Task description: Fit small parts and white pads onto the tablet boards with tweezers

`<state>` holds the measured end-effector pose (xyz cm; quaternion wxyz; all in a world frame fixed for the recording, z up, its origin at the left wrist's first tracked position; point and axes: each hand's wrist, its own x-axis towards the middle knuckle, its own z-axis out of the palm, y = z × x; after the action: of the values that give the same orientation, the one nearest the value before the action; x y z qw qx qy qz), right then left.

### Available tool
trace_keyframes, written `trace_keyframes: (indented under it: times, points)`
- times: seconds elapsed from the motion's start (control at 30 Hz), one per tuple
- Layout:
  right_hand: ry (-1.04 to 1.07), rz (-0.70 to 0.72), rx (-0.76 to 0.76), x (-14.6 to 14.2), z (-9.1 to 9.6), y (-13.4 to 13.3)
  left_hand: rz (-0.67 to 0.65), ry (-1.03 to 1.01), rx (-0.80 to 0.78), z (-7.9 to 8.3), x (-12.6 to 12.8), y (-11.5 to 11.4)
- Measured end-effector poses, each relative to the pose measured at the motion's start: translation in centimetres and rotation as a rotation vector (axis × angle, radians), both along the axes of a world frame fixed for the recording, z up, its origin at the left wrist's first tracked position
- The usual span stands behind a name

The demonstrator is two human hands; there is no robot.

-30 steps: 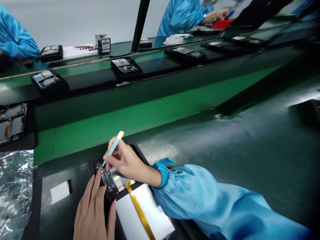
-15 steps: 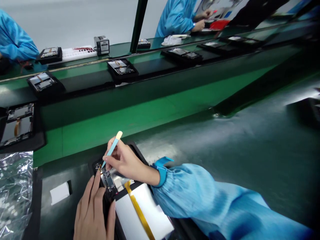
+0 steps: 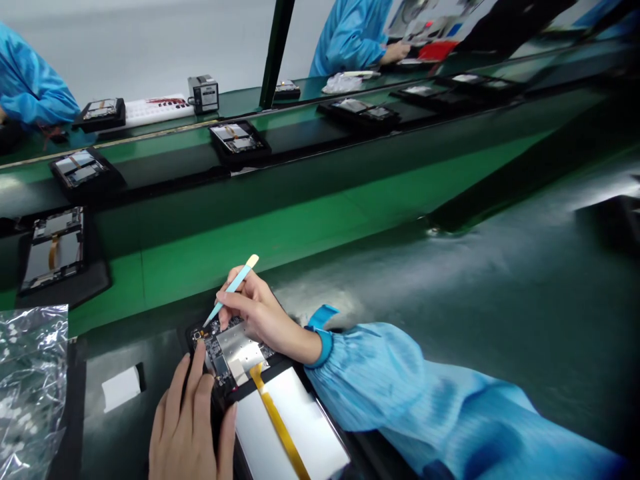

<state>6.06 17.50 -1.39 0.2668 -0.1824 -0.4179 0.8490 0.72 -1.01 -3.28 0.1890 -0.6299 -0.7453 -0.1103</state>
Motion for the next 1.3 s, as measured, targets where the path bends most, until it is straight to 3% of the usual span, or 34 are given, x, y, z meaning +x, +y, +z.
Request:
trace_keyframes:
  times: [0.43, 0.77, 1.0, 1.1, 1.3]
  points:
    - [-0.014, 0.005, 0.021, 0.0, -0.4, 0.0, -0.044, -0.132, 0.132, -1.2, 0.1, -0.3]
    - [-0.013, 0.005, 0.009, -0.1, -0.4, 0.1, 0.058, -0.246, 0.105, -1.0, 0.9, -0.2]
    - [-0.012, -0.002, -0.01, -0.2, -0.4, 0.1, -0.028, -0.075, 0.087, -0.9, 0.2, -0.1]
    - [-0.013, -0.004, -0.014, -0.2, -0.4, 0.1, 0.026, -0.098, 0.066, -0.6, 0.2, -0.1]
    - [-0.011, -0.005, -0.026, -0.3, -0.5, 0.2, -0.008, -0.113, 0.109, -0.6, 0.4, 0.0]
